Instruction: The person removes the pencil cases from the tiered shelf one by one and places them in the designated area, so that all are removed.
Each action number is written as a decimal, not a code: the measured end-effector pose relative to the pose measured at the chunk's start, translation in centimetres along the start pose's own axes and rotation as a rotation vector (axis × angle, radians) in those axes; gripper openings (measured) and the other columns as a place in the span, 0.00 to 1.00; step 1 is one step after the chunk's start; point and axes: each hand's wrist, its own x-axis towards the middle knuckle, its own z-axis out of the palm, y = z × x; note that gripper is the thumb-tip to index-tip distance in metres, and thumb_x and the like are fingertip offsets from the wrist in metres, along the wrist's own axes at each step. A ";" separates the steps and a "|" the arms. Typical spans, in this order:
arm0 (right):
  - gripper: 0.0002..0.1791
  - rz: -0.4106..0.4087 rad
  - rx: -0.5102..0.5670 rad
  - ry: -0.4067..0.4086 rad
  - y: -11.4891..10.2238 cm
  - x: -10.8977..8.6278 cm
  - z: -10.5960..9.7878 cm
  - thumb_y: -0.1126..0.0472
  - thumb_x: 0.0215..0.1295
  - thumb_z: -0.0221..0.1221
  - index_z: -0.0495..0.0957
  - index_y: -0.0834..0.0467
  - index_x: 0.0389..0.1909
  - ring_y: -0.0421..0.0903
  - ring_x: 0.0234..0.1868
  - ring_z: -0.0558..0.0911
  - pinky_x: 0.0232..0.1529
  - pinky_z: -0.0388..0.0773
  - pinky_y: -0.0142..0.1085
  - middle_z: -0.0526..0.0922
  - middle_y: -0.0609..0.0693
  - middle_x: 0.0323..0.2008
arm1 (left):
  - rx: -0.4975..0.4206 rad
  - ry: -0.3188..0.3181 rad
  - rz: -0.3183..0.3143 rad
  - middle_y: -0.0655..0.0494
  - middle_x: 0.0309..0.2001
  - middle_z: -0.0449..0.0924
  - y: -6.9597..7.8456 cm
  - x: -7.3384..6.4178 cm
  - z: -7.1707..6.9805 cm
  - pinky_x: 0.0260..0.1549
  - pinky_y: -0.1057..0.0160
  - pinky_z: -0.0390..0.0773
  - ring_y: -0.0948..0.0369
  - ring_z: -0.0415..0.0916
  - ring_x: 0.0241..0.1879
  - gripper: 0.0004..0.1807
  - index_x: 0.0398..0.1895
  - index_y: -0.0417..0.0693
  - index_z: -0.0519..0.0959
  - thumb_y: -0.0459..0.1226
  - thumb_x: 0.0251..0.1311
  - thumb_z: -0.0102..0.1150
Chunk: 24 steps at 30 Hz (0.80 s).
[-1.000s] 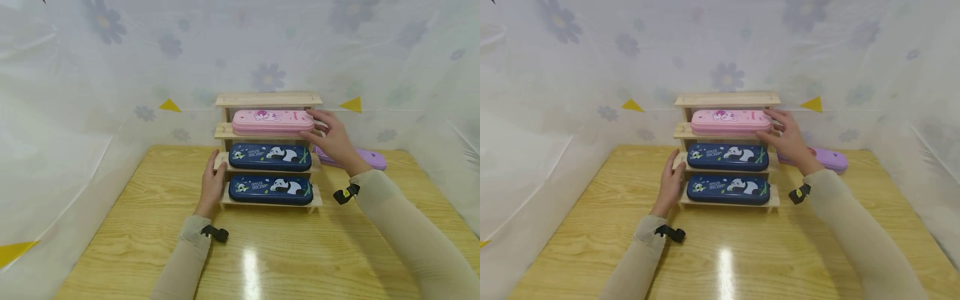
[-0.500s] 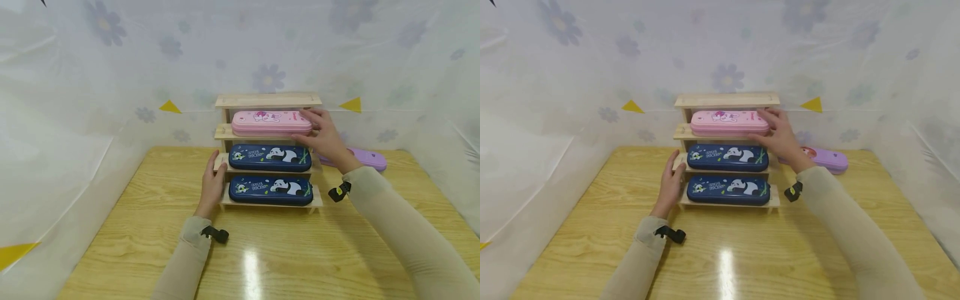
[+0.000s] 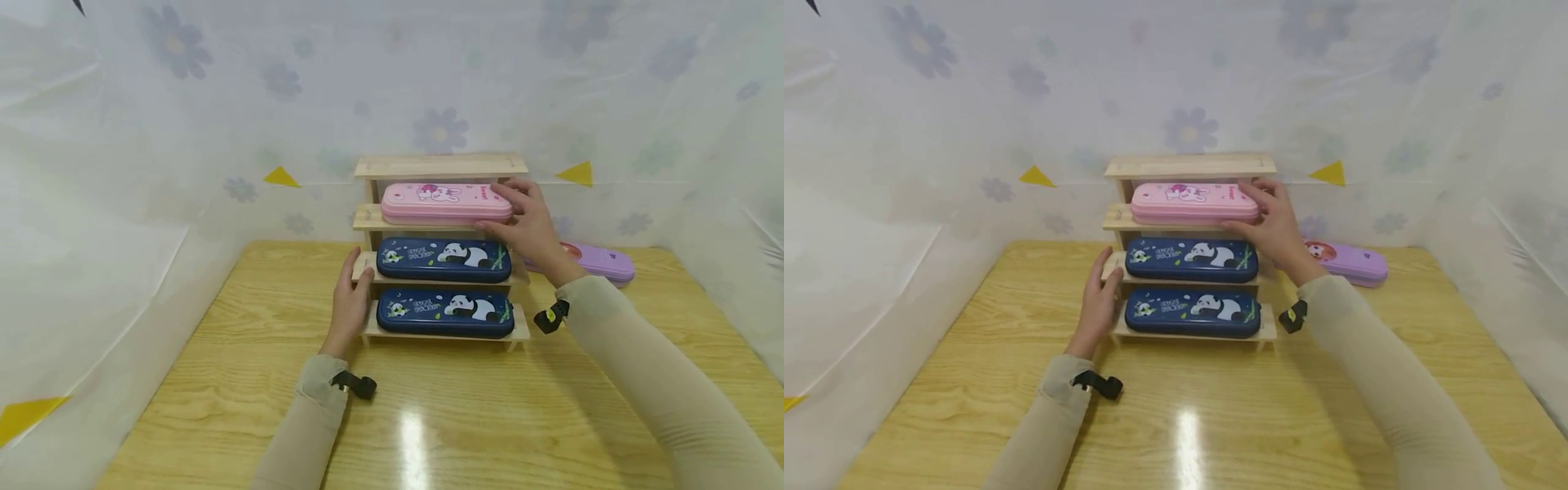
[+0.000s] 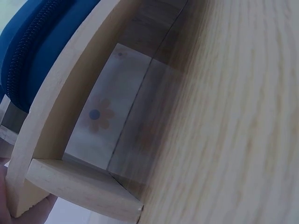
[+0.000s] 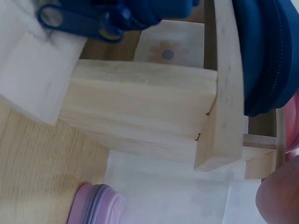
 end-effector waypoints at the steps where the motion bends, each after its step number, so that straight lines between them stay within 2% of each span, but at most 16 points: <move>1: 0.41 -0.004 0.000 0.005 0.1 -0.1 0.0 0.53 0.55 0.72 0.69 0.51 0.71 0.53 0.56 0.69 0.53 0.74 0.36 0.56 0.50 0.67 | -0.002 -0.003 0.002 0.61 0.74 0.56 0.0 0.0 0.0 0.69 0.50 0.53 0.56 0.53 0.73 0.32 0.78 0.61 0.56 0.51 0.74 0.48; 9: 0.37 -0.037 -0.005 0.040 0.4 -0.5 -0.3 0.54 0.56 0.72 0.72 0.50 0.68 0.49 0.67 0.63 0.63 0.69 0.48 0.62 0.50 0.69 | -0.005 -0.002 -0.001 0.62 0.73 0.59 0.2 0.1 0.2 0.66 0.49 0.60 0.56 0.63 0.66 0.32 0.77 0.64 0.57 0.52 0.73 0.48; 15: 0.34 -0.065 0.005 0.062 0.5 -0.9 -0.7 0.56 0.57 0.71 0.75 0.51 0.66 0.46 0.67 0.63 0.65 0.66 0.45 0.66 0.48 0.67 | 0.003 0.008 0.008 0.62 0.72 0.61 0.1 0.2 0.4 0.63 0.48 0.63 0.55 0.67 0.61 0.32 0.77 0.64 0.58 0.53 0.72 0.49; 21: 0.34 -0.104 -0.011 0.058 0.8 -1.3 -1.3 0.59 0.56 0.72 0.75 0.52 0.66 0.48 0.66 0.65 0.66 0.65 0.44 0.67 0.51 0.66 | 0.016 0.011 0.008 0.64 0.72 0.60 0.0 0.2 0.6 0.65 0.48 0.61 0.57 0.63 0.65 0.31 0.76 0.65 0.58 0.53 0.72 0.48; 24: 0.35 -0.118 -0.030 0.055 0.8 -1.5 -1.7 0.59 0.55 0.73 0.75 0.54 0.66 0.49 0.66 0.66 0.66 0.65 0.44 0.68 0.51 0.66 | 0.020 0.010 0.007 0.64 0.72 0.61 0.0 0.3 0.5 0.63 0.49 0.63 0.57 0.65 0.64 0.31 0.76 0.67 0.58 0.53 0.72 0.48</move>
